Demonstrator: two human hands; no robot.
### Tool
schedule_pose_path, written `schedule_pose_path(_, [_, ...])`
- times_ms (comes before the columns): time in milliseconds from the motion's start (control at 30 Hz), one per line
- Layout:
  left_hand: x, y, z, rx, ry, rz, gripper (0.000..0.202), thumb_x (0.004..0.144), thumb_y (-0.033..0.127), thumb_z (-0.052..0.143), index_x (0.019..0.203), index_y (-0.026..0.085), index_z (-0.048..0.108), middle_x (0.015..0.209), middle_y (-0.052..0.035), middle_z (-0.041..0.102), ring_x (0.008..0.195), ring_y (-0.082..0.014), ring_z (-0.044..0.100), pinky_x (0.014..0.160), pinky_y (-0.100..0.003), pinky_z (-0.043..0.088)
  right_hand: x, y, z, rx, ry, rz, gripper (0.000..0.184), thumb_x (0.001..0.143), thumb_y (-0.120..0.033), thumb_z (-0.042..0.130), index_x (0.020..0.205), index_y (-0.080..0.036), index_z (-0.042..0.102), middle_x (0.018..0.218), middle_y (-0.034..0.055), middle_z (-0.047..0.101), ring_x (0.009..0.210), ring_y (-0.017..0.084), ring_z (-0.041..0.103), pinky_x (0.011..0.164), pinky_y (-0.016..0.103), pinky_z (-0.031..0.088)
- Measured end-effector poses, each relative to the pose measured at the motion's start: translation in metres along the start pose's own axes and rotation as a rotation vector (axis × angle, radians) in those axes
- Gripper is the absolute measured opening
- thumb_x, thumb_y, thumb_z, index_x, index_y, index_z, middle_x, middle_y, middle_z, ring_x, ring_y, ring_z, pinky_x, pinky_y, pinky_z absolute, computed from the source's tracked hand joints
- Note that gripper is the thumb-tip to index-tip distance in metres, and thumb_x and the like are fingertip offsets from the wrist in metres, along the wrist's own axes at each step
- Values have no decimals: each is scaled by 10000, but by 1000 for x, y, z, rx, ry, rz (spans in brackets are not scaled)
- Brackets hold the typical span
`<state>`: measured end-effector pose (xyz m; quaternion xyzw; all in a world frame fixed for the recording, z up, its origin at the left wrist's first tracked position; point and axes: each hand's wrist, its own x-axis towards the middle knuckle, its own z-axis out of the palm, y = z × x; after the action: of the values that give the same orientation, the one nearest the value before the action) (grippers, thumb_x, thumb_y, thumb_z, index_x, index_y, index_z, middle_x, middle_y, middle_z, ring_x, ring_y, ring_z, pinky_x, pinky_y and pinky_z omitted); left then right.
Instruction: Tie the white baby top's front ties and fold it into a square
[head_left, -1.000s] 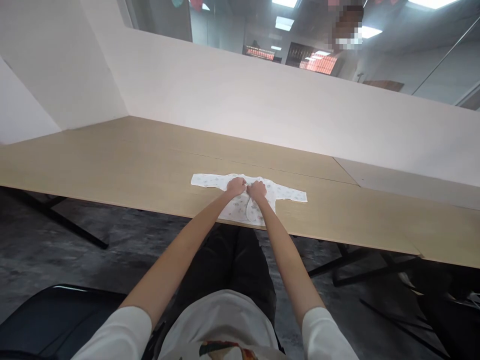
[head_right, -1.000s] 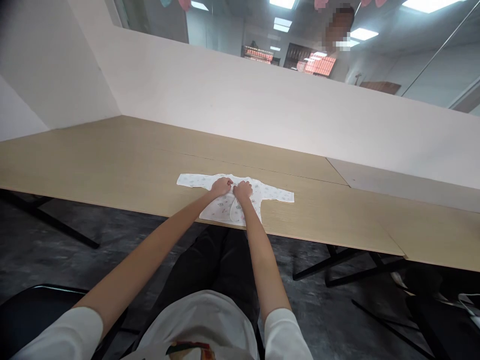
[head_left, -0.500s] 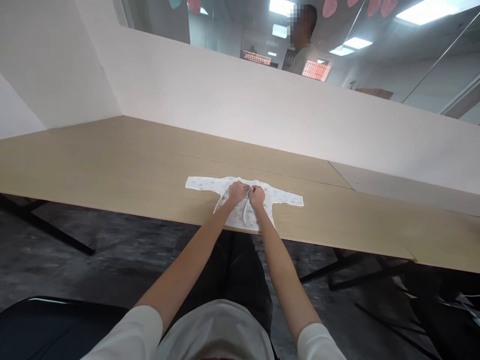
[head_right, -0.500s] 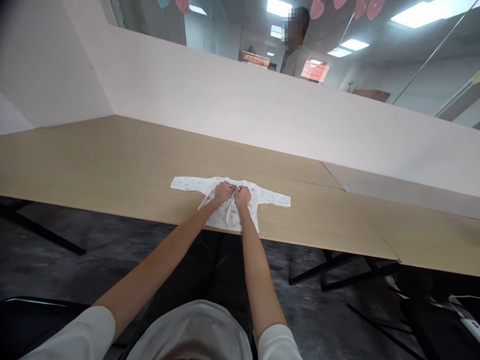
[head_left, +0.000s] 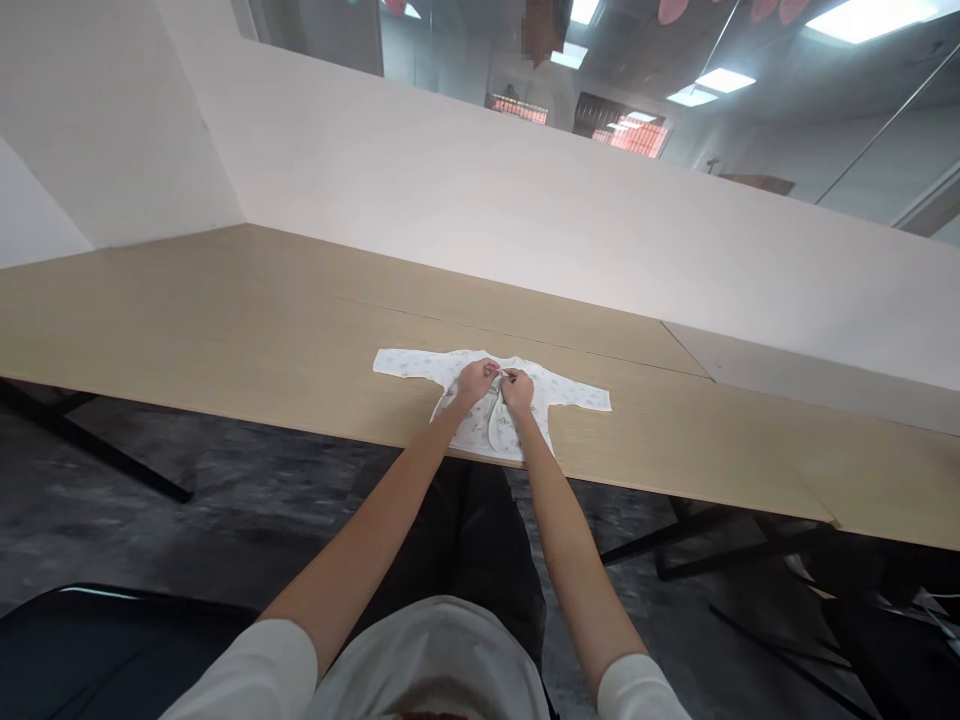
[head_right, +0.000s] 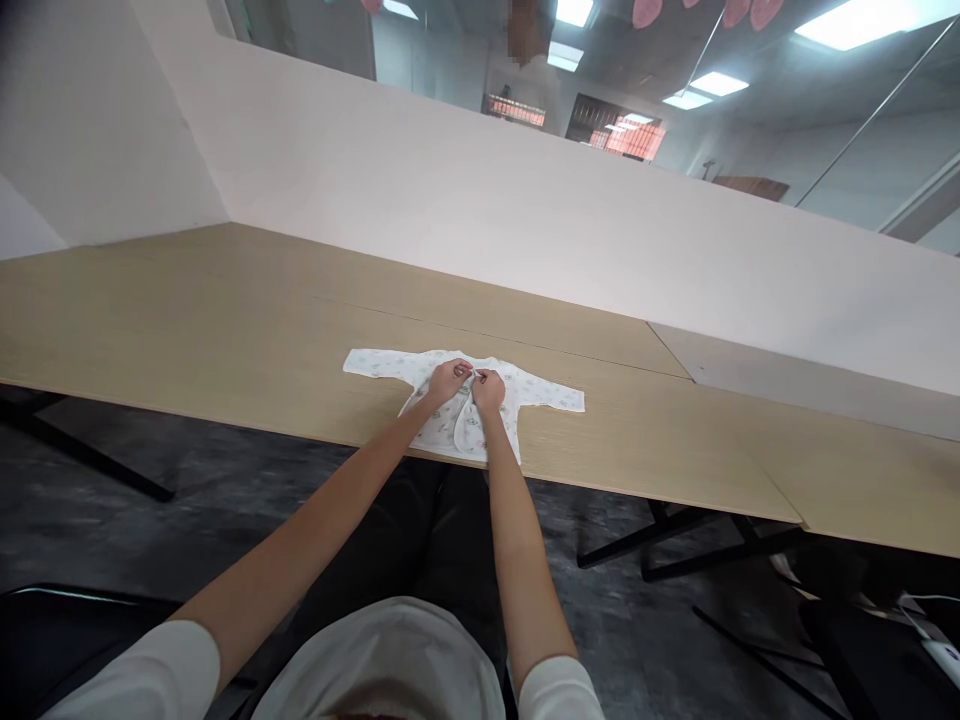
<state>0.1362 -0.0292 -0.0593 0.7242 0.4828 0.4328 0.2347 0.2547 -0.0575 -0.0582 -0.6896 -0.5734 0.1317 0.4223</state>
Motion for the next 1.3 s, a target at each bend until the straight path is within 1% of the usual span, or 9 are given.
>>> schedule_pose_path(167, [0,-3,0,-61,6,13,147,833,274,583,906,180,670,930,-52,721,841,-167,653,813,-293,517,-2,0,-1,74,-2,-15,318,793,-224,455,918,-172,742,927,65,734,835,190,644,764,250,450])
schedule_pose_path(267, [0,-3,-1,-93,4,23,146,839,284,578,907,185,661,931,-49,718,831,-160,655,820,-294,519,-3,-1,-3,119,3,-42,337,830,-274,415,852,-176,737,887,60,732,810,182,639,736,239,441])
schedule_pose_path(400, [-1,-2,-2,-128,2,27,159,840,281,579,936,185,662,935,-55,719,847,-162,663,835,-299,524,-4,-2,-4,116,1,-42,333,841,-290,409,835,-179,723,828,45,721,757,166,627,711,232,430])
schedule_pose_path(533, [-2,-1,-2,-124,10,15,164,841,254,567,944,187,676,925,-59,728,877,-179,669,849,-312,524,-3,-3,-3,65,-33,17,290,827,-257,435,871,-181,712,751,32,697,704,165,616,675,240,426])
schedule_pose_path(700, [-2,1,-2,-82,5,-11,147,830,274,597,912,186,683,937,-63,735,890,-187,672,871,-313,516,-1,-4,-2,-11,-50,74,233,825,-265,499,932,-194,694,787,28,692,736,172,622,671,246,428])
schedule_pose_path(867, [-3,4,-3,-35,5,-38,119,816,191,582,882,180,681,919,-56,738,852,-169,673,830,-278,517,-1,-5,-3,-77,-92,52,221,844,-269,499,928,-196,690,824,29,689,773,176,619,699,253,432])
schedule_pose_path(1033, [-4,8,-6,18,18,-65,147,815,174,567,904,182,684,922,-49,739,847,-164,668,813,-263,509,-1,-6,-3,-88,-108,64,221,843,-253,495,934,-198,688,868,35,696,809,185,622,709,259,437])
schedule_pose_path(1167, [-5,9,-5,76,35,-59,181,805,154,554,910,191,696,935,-45,739,850,-170,663,825,-271,501,0,-5,0,-61,-72,86,201,829,-239,503,905,-192,683,912,49,704,834,189,626,739,262,446])
schedule_pose_path(1300, [-3,5,-2,172,51,-49,210,781,135,558,896,194,722,903,-59,741,849,-200,661,832,-311,498,2,-2,3,-31,-46,90,189,829,-238,501,876,-188,677,907,63,706,835,194,629,756,270,455])
